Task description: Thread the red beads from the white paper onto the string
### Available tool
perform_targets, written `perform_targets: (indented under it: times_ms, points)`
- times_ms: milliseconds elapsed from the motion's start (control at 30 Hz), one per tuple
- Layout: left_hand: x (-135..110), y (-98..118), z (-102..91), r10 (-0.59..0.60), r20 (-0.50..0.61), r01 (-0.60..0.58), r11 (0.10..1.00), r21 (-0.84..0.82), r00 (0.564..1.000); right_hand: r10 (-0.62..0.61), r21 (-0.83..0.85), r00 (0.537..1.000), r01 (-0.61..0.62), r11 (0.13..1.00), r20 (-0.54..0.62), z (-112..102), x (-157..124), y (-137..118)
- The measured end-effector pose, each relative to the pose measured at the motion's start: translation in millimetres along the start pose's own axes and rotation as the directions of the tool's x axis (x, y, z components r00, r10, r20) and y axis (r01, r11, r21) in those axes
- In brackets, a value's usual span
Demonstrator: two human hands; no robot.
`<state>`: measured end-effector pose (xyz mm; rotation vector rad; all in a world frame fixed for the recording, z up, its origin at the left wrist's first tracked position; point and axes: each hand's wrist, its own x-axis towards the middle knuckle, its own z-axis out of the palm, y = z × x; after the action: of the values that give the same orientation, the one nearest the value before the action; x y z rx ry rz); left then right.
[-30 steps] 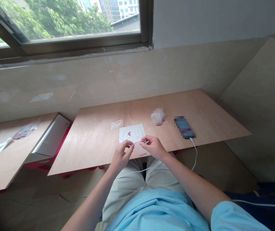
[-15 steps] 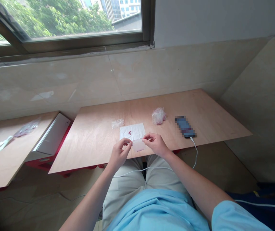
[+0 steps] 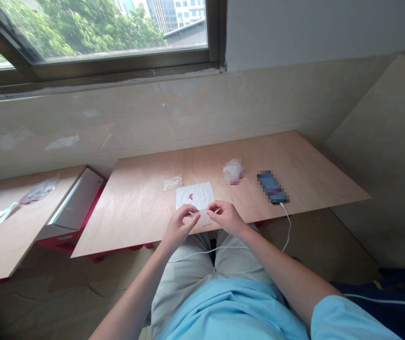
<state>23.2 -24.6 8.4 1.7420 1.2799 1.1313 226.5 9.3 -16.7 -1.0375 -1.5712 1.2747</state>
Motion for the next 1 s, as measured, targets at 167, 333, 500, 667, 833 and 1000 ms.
perform_targets:
  times_ms: [167,333,500,667,833,1000]
  points:
    - [-0.9,-1.6,2.1,-0.001,0.001,0.001,0.999,0.034,1.000,0.009,-0.006,1.000,-0.009,1.000,0.020,3.5,-2.9,-1.6]
    - [0.2,1.1,0.6,0.026,0.015,-0.027,0.996,0.088,1.000,0.002,-0.005,1.000,-0.002,1.000,0.013,2.2,-3.4,-6.3]
    - [1.6,6.1,-2.1,0.073,0.046,-0.080,0.981,0.175,0.996,-0.019,-0.041,1.000,0.019,0.999,0.002,0.8,-2.9,-12.9]
    - [2.9,6.3,-6.4,0.091,0.082,-0.108,0.965,0.241,0.992,-0.029,-0.040,0.999,0.028,0.999,-0.023,-2.0,0.3,-11.3]
    - [3.4,5.6,-11.0,0.109,0.086,-0.130,0.945,0.299,0.990,-0.029,-0.005,0.999,0.029,1.000,-0.038,-5.1,2.7,-7.2]
    - [2.8,-0.2,-16.3,0.125,0.108,-0.158,0.905,0.396,0.986,-0.017,-0.006,0.997,0.017,1.000,-0.070,-12.1,6.8,-0.2]
